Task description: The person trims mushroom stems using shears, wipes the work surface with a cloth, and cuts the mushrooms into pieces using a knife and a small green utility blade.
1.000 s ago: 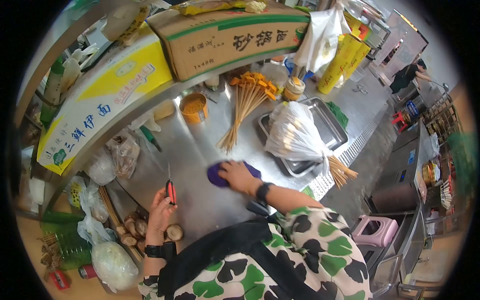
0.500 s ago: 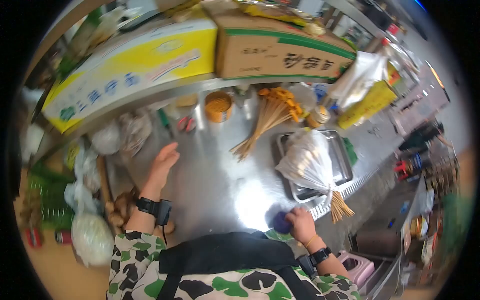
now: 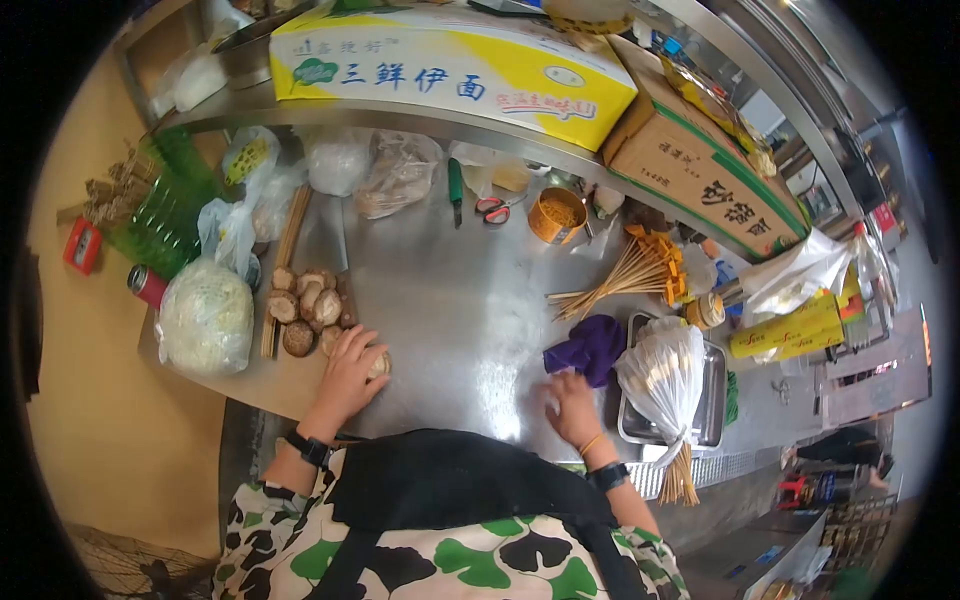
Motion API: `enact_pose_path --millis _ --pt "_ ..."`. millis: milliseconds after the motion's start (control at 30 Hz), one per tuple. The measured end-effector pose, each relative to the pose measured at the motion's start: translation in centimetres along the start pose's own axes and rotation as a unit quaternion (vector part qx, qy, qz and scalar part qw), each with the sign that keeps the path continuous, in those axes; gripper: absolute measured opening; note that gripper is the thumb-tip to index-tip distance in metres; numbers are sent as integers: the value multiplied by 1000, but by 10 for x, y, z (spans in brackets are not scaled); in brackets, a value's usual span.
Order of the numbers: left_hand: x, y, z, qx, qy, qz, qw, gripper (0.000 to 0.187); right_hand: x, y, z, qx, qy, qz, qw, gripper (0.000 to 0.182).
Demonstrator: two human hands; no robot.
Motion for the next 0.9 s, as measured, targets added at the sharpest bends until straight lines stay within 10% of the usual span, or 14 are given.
enact_pose_path --millis 200,600,900 --pt "57 35 13 -41 41 -97 994 41 -10 -74 23 75 145 138 977 37" --pt "77 69 37 269 182 -132 936 53 -19 -102 36 -50 174 229 956 36" --pt "75 75 34 74 108 -98 986 31 -21 -103 38 -77 156 267 948 31"
Point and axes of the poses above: each hand's wrist, its own y-axis towards the middle knuckle, its own z-axis out of the palm, x = y × z, the point moved 7 cm from there along y, towards the middle knuckle, and after that the axes turned 15 degrees about z, right-handed, at the moved point
